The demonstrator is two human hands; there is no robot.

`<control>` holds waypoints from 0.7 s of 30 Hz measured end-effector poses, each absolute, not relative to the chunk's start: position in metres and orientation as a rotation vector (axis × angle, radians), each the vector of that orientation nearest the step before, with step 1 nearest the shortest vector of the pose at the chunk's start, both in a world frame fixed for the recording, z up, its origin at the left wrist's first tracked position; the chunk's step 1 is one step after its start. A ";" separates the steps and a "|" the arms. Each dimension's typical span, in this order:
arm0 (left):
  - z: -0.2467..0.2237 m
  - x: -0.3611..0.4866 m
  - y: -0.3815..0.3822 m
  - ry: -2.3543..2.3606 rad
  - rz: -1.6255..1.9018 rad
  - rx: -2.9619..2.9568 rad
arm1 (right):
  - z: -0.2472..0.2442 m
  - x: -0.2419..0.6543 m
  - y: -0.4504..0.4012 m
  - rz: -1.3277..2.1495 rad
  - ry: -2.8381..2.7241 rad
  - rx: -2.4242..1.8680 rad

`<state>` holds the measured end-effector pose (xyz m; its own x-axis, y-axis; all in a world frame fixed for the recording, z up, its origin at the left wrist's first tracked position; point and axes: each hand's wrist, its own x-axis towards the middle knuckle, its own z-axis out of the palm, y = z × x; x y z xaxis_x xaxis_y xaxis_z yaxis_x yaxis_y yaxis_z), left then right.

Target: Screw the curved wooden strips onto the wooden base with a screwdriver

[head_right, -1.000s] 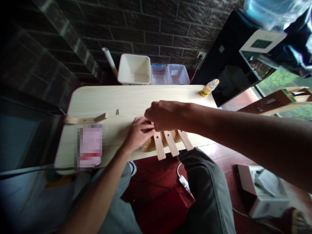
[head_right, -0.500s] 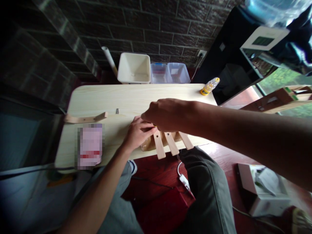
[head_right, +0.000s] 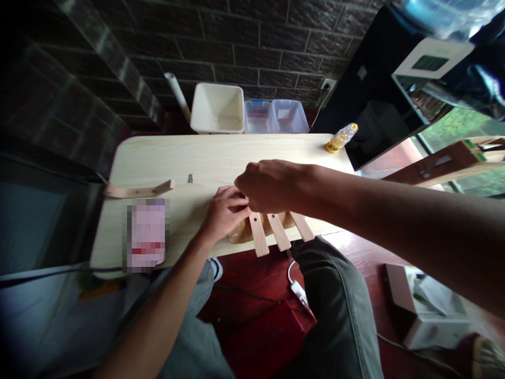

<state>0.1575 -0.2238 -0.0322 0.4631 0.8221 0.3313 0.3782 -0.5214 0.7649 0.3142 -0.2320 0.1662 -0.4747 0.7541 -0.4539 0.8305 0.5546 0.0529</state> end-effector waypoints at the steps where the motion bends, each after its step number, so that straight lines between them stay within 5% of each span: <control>1: -0.032 0.157 -0.224 0.995 0.940 2.099 | 0.166 0.316 -0.232 -0.253 2.363 1.287; 13: -0.029 0.154 -0.226 1.004 0.933 2.052 | 0.151 0.347 -0.255 -0.694 2.845 1.328; 21: -0.027 0.150 -0.226 0.985 0.895 2.005 | 0.116 0.353 -0.273 -1.312 2.902 1.787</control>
